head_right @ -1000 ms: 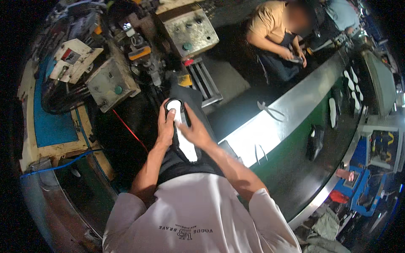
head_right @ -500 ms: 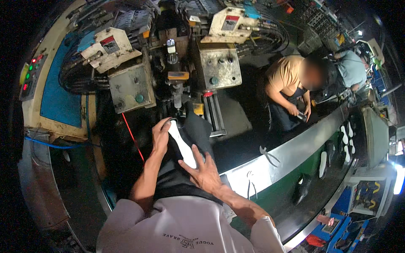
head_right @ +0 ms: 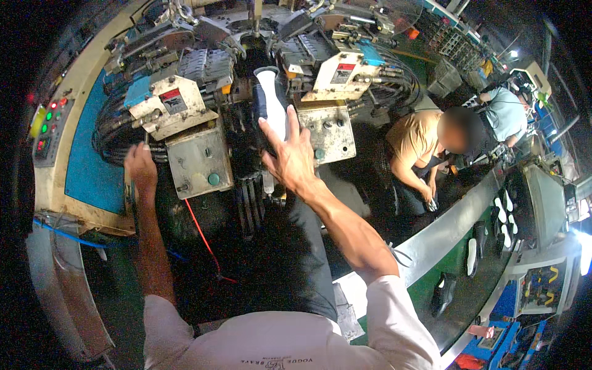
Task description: Assemble and process shoe soles using manufacturing machinery.
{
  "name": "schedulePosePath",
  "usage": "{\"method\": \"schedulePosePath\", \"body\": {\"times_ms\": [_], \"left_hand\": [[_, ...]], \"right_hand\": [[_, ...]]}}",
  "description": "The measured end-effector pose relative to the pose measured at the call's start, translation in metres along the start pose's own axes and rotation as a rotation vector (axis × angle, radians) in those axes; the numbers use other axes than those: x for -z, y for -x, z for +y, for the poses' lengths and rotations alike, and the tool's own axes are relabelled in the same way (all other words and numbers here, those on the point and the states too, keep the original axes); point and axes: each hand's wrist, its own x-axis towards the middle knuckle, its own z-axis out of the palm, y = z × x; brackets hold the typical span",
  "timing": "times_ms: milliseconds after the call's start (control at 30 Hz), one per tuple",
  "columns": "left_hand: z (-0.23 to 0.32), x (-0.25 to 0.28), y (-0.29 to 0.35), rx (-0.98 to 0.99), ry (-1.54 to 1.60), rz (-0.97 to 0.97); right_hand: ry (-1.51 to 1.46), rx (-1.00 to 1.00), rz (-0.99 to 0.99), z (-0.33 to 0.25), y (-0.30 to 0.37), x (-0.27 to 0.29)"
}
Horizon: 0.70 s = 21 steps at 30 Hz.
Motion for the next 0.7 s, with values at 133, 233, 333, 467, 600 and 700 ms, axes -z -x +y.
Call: {"method": "schedulePosePath", "body": {"times_ms": [133, 233, 333, 467, 600, 700], "left_hand": [[0.011, -0.047, 0.008, 0.143, 0.167, -0.067], [0.017, -0.041, 0.004, 0.087, 0.202, 0.139], [0.016, -0.040, 0.006, 0.130, 0.238, 0.097], [0.021, -0.045, 0.004, 0.168, 0.232, 0.105], [0.011, -0.049, 0.005, 0.123, 0.165, 0.157], [0.011, -0.053, 0.009, 0.167, 0.220, 0.133]], "right_hand": [[-0.004, -0.120, 0.014, 0.019, -0.013, -0.033], [-0.069, -0.130, -0.013, 0.021, -0.012, -0.040], [-0.089, -0.082, 0.055, 0.025, -0.003, -0.047], [-0.103, 0.018, 0.161, 0.027, -0.003, -0.048], [0.028, 0.047, -0.004, 0.008, -0.018, -0.040], [-0.021, -0.006, -0.022, 0.008, -0.015, -0.040]]}}
